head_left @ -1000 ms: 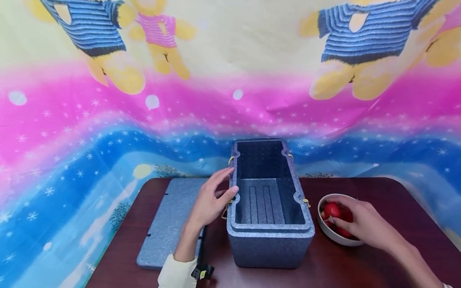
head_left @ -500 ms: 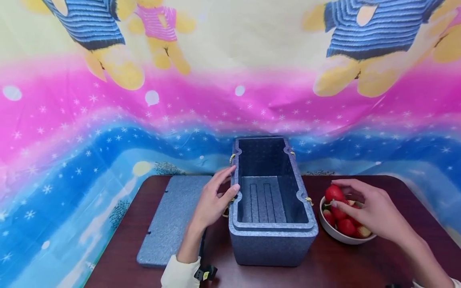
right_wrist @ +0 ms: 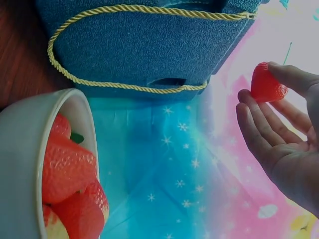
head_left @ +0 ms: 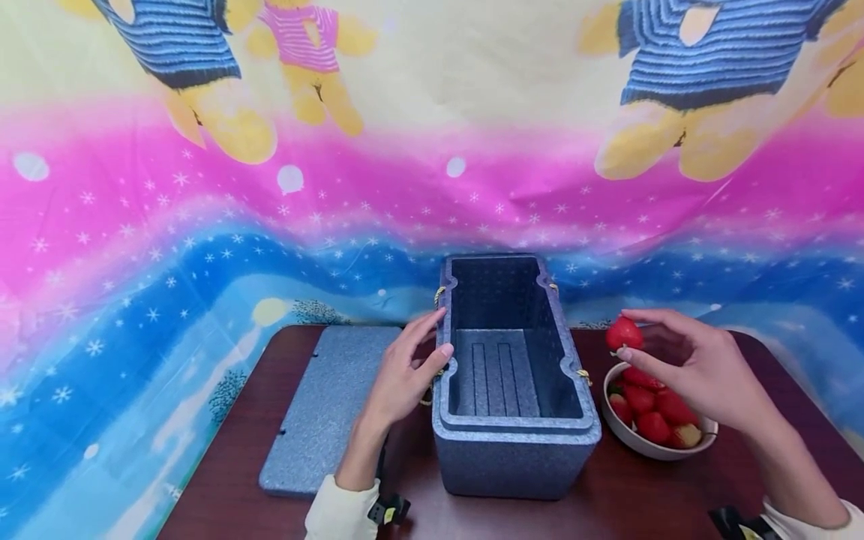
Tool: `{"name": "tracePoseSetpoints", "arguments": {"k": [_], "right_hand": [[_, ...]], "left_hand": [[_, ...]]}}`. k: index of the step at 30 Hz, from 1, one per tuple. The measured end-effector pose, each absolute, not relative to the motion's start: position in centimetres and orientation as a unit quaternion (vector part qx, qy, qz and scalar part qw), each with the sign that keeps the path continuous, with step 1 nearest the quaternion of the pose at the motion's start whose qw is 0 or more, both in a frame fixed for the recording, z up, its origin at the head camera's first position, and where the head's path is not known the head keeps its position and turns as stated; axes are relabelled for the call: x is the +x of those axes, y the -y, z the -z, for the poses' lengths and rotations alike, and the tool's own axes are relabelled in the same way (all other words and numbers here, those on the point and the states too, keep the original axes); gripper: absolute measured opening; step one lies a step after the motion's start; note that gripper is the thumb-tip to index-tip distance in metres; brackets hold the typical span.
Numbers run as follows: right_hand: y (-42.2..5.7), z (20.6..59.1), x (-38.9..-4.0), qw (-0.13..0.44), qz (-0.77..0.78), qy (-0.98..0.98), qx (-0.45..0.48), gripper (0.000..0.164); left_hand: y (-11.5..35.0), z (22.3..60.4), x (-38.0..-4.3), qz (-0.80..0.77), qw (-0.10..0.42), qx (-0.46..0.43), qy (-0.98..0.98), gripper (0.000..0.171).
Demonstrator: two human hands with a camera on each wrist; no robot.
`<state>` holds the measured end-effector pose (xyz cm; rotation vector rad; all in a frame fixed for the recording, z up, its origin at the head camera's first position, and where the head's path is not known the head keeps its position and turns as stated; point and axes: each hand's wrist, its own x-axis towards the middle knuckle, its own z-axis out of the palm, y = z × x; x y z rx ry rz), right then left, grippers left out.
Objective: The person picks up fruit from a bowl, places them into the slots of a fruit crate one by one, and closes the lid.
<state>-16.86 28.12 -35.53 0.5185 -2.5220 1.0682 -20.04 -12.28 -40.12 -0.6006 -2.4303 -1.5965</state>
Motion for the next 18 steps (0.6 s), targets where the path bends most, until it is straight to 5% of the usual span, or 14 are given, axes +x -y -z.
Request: {"name": "tracePoseSetpoints", "arguments": {"k": [18], "right_hand": [[-24.1, 33.0, -17.9, 0.146, -0.408, 0.876, 0.214, 0.052]], "left_hand": [[12.0, 40.2, -20.3, 0.576, 0.084, -0.175, 0.794, 0.054]]}}
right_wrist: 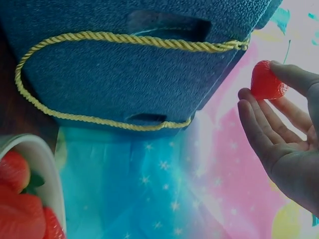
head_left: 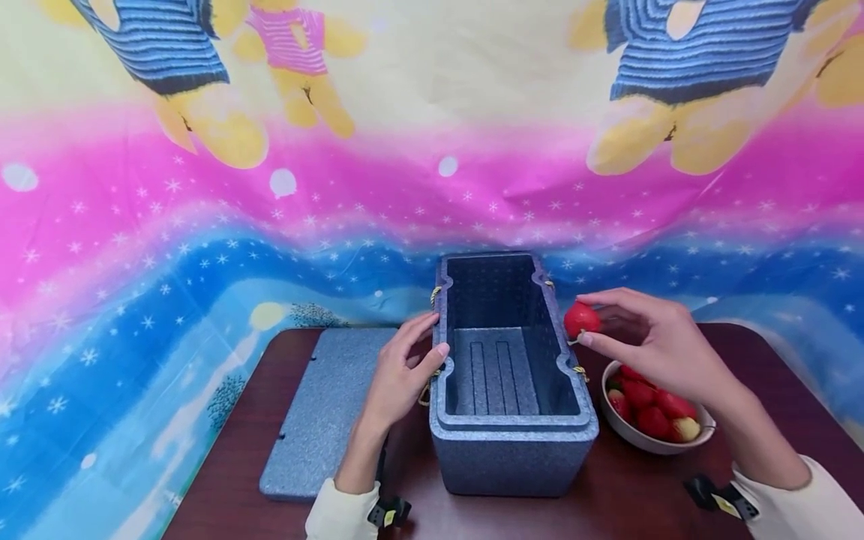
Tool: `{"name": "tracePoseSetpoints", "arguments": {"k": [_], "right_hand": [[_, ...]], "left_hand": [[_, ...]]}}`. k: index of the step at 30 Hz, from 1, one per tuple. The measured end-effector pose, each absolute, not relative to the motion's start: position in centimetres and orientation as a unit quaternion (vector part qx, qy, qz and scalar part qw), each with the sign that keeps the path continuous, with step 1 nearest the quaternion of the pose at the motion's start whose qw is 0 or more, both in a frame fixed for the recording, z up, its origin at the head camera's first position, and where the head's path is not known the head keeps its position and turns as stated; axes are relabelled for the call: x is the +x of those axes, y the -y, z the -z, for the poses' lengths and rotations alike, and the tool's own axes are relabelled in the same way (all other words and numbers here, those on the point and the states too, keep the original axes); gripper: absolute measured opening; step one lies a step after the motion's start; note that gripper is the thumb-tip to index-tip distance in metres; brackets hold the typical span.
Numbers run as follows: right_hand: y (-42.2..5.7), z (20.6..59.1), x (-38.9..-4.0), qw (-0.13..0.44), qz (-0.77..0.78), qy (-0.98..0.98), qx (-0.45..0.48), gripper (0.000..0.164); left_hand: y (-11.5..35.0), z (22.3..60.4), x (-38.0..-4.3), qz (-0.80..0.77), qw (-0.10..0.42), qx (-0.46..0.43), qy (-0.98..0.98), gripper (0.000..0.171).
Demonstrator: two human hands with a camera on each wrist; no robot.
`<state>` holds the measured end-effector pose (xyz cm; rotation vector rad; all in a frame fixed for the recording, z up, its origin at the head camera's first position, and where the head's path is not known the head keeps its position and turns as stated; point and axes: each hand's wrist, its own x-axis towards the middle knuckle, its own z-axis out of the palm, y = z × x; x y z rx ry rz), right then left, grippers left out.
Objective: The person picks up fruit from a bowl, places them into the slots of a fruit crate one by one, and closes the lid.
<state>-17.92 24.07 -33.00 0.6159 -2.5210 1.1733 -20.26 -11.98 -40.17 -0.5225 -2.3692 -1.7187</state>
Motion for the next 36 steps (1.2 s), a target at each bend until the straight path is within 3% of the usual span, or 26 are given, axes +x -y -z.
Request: {"name": "tracePoseSetpoints", "arguments": {"k": [22, 36], "right_hand": [[-18.5, 32.4, -22.1, 0.087, -0.364, 0.872, 0.316, 0.051], [-16.1, 32.4, -23.9, 0.016, -0.316, 0.869, 0.381, 0.049]], "left_hand": [[12.0, 40.3, -20.3, 0.572, 0.093, -0.170, 0.797, 0.053], [12.0, 40.2, -20.3, 0.574, 0.092, -0.170, 0.796, 0.054]]}}
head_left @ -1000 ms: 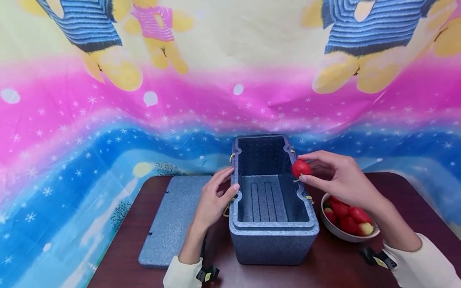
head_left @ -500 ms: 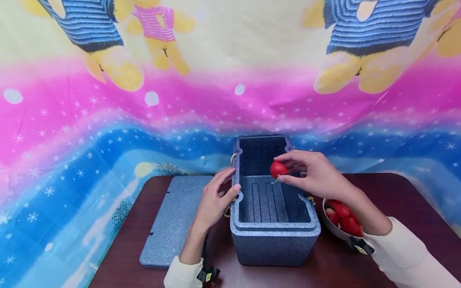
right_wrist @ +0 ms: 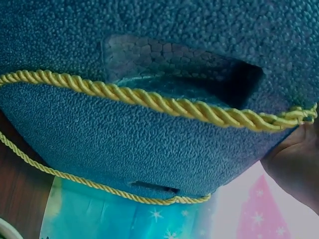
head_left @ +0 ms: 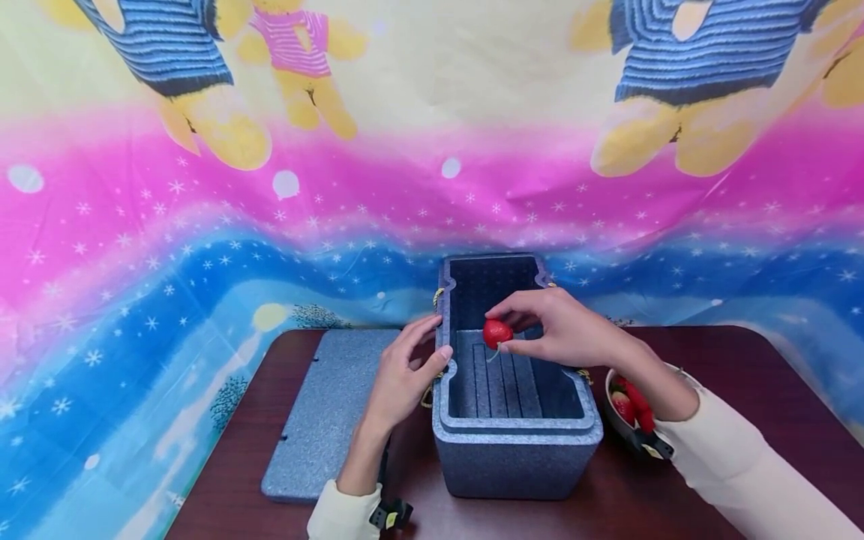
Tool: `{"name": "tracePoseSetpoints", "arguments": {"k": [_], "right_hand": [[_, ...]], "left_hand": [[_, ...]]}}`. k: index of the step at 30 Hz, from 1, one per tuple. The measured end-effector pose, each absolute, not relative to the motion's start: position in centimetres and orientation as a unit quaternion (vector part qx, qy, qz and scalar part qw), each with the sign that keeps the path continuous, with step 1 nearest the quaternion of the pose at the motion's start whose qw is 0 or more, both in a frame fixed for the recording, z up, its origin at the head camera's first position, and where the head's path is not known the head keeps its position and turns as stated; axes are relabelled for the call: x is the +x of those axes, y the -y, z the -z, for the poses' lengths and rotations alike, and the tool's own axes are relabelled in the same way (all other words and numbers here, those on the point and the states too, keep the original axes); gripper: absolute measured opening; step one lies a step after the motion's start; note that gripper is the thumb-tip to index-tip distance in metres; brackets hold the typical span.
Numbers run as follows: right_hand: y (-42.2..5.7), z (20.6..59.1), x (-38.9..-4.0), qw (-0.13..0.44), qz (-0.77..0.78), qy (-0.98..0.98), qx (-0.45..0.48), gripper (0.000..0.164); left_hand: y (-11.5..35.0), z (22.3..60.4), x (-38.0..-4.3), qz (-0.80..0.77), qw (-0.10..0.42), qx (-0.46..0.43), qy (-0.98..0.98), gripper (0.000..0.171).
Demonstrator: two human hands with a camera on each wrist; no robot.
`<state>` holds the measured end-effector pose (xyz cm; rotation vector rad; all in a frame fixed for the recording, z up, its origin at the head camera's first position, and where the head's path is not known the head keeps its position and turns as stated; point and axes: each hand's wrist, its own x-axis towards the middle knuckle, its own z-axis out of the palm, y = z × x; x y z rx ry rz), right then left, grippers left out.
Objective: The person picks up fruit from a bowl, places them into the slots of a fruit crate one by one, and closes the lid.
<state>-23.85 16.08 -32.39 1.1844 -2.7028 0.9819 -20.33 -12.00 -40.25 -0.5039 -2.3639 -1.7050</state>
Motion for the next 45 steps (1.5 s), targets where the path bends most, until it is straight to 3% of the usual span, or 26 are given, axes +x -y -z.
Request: {"name": "tracePoseSetpoints", "arguments": {"k": [18, 25, 45], "right_hand": [[-14.3, 32.5, -24.4, -0.054, -0.222, 0.866, 0.446, 0.039], [-14.2, 32.4, -26.2, -0.077, -0.226, 0.860, 0.451, 0.033], [-12.4, 32.6, -32.1, -0.141, -0.189, 0.879, 0.415, 0.039]], "left_hand": [[11.9, 40.2, -20.2, 0.570, 0.093, -0.164, 0.800, 0.053], [11.9, 40.5, -20.1, 0.575, 0.089, -0.165, 0.796, 0.054], [11.8, 40.6, -20.3, 0.574, 0.091, -0.170, 0.796, 0.053]]}}
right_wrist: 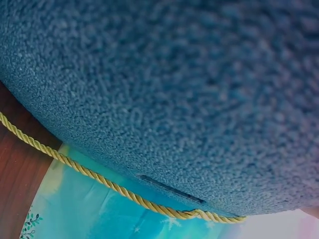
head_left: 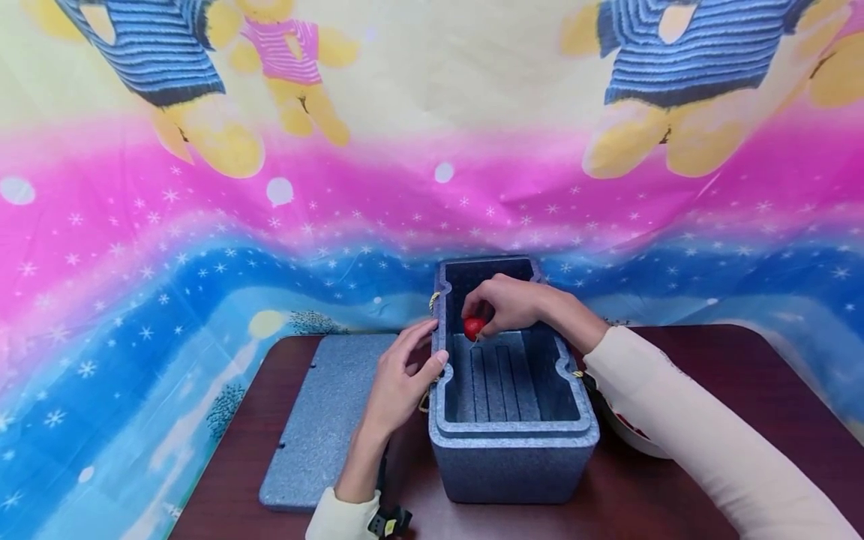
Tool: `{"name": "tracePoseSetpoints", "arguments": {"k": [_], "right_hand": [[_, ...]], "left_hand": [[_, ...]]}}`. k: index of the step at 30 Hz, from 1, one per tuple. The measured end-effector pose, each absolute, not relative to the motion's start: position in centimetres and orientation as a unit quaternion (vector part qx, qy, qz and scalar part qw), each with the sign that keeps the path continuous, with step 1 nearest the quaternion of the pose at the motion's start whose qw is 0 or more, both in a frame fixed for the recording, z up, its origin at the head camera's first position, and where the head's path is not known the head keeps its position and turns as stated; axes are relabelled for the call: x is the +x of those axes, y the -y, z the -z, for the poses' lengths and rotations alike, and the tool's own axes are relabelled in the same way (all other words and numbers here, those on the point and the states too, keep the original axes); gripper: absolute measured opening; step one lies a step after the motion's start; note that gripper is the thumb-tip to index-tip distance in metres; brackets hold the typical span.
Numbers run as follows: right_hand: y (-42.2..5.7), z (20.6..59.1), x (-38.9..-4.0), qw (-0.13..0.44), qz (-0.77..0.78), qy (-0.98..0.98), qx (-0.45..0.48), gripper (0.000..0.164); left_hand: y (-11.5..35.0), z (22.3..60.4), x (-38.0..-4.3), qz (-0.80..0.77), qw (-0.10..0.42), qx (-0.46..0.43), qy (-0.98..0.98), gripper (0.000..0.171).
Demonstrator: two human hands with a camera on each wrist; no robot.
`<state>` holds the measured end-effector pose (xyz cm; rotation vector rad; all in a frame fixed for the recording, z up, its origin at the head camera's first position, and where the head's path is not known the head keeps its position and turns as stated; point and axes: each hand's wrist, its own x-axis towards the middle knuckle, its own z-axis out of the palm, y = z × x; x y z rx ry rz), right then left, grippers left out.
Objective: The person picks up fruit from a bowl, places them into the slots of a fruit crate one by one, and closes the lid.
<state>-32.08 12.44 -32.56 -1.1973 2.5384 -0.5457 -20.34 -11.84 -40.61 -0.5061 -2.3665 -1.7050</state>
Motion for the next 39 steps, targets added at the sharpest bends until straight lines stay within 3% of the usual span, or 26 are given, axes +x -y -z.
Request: {"name": "tracePoseSetpoints", "arguments": {"k": [11, 18, 25, 32, 39], "right_hand": [[-12.6, 32.4, -31.6, 0.137, 0.197, -0.882, -0.405, 0.040], [-14.6, 30.4, -30.3, 0.060, 0.288, -0.872, -0.392, 0.041], [-19.3, 27.9, -26.5, -0.029, 0.315, -0.886, -0.340, 0.043], [-24.0, 29.3, -23.2, -0.101, 0.317, -0.895, -0.298, 0.052], [-27.8, 32.4, -20.5, -0.112, 0.305, -0.908, -0.266, 0.056]], "left_hand": [[11.9, 40.6, -20.3, 0.574, 0.097, -0.176, 0.794, 0.053], [11.9, 40.6, -20.3, 0.573, 0.093, -0.168, 0.797, 0.053], [11.9, 40.5, -20.3, 0.566, 0.094, -0.166, 0.802, 0.054], [11.9, 40.6, -20.5, 0.567, 0.093, -0.168, 0.801, 0.054], [12.0, 40.6, -20.5, 0.565, 0.093, -0.170, 0.802, 0.054]]}}
